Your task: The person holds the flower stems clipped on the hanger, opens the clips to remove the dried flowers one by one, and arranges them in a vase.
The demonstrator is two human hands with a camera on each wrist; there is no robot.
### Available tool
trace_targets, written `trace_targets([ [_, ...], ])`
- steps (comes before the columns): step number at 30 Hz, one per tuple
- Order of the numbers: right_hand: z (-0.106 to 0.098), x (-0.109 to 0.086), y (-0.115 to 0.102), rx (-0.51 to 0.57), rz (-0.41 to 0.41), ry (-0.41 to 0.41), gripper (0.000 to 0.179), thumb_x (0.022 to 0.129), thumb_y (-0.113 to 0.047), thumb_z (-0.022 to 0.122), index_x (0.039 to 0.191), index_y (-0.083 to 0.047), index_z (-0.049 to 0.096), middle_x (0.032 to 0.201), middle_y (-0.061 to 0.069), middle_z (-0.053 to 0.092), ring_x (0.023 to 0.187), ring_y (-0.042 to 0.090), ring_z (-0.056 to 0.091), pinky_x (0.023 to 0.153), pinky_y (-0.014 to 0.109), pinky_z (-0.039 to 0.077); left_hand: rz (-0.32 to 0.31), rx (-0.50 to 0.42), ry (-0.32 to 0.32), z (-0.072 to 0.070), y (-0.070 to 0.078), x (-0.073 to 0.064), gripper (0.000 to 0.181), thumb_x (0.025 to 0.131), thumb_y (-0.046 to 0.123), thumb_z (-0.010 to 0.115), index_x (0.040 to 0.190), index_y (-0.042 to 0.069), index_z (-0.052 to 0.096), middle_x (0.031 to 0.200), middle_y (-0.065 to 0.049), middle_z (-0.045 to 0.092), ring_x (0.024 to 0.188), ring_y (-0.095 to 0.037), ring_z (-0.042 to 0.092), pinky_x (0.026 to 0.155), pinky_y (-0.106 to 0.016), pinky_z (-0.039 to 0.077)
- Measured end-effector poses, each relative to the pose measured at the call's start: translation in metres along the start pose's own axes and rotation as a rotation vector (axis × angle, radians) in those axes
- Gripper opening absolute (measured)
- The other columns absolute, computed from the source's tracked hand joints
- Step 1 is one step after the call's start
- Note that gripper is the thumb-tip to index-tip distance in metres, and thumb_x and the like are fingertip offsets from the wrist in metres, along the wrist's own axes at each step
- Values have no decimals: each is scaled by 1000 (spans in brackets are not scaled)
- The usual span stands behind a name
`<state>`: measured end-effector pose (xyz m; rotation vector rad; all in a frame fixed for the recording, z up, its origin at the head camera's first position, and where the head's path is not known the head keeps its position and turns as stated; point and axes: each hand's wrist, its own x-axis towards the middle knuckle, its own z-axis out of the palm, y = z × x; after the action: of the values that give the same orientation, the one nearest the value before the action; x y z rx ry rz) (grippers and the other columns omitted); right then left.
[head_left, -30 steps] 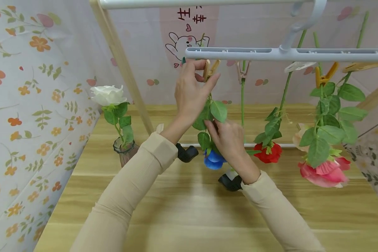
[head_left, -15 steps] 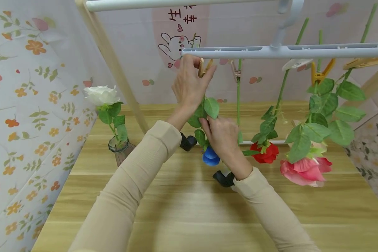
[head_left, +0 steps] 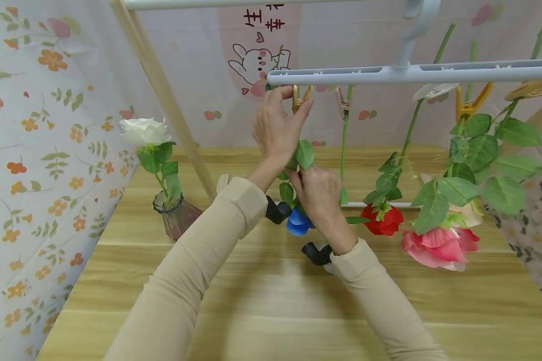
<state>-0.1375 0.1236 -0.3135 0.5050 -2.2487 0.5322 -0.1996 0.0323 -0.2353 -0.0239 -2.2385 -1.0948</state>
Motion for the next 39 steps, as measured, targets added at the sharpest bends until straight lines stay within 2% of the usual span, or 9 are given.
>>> trace_targets([
  [5, 6, 3, -1, -64, -27, 48, 41, 88, -25, 67, 58, -6, 46, 43, 6, 43, 35, 20, 39, 38, 30, 28, -16, 35, 18, 5, 4, 2, 36, 82, 45, 69, 103, 16, 62, 102, 6, 62, 87, -10, 56, 73, -27, 43],
  [10, 10, 7, -3, -150, -56, 119, 42, 82, -16, 69, 51, -8, 43, 41, 6, 41, 34, 19, 37, 40, 30, 32, -37, 90, 36, 13, 8, 7, 36, 84, 50, 65, 98, 18, 60, 95, 6, 60, 82, -10, 54, 72, -27, 40],
  [14, 8, 10, -3, -169, -52, 118, 43, 79, -16, 71, 48, -7, 42, 39, 6, 41, 34, 21, 40, 40, 30, 33, -25, 125, 22, 17, 9, 10, 34, 87, 52, 60, 97, 20, 59, 97, 8, 61, 84, -9, 54, 74, -26, 37],
  [20, 6, 7, 1, -70, 3, 23, 45, 87, -28, 68, 54, -5, 49, 43, 9, 47, 38, 24, 46, 41, 33, 35, 8, 141, 8, 15, 9, 13, 26, 90, 46, 56, 92, 20, 59, 97, 9, 63, 81, -8, 55, 74, -26, 36],
  [27, 1, 7, 4, 79, 143, -127, 36, 92, -16, 58, 59, -5, 47, 44, 8, 43, 36, 23, 41, 35, 29, 25, 38, 99, -35, 8, 10, 13, 23, 91, 41, 56, 92, 19, 62, 96, 10, 67, 83, -6, 58, 76, -27, 38],
  [32, -6, 9, 4, 128, 132, -196, 34, 92, -12, 56, 61, -7, 45, 48, 7, 46, 39, 20, 43, 37, 26, 26, -34, 12, -102, 2, 9, 12, 29, 87, 50, 58, 88, 21, 60, 90, 12, 66, 76, -3, 56, 65, -22, 41],
  [35, -14, 7, 2, 196, 123, -227, 34, 92, -10, 56, 60, -7, 44, 48, 5, 45, 39, 17, 41, 38, 25, 27, -59, -36, -174, -4, 6, 11, 30, 88, 52, 57, 93, 22, 61, 93, 13, 67, 71, -4, 54, 56, -21, 39],
  [37, -20, 7, 1, 253, 125, -235, 33, 92, -10, 56, 61, -7, 45, 48, 4, 43, 40, 15, 39, 39, 25, 27, -5, -41, -228, -10, 4, 10, 27, 92, 45, 54, 98, 20, 64, 95, 10, 68, 69, -6, 53, 54, -21, 37],
  [39, -25, 6, 1, 301, 118, -232, 33, 92, -9, 56, 61, -7, 46, 48, 3, 41, 40, 13, 36, 40, 25, 26, 86, -34, -287, -19, 1, 8, 24, 97, 32, 51, 110, 17, 66, 99, 6, 70, 68, -10, 55, 54, -22, 37],
])
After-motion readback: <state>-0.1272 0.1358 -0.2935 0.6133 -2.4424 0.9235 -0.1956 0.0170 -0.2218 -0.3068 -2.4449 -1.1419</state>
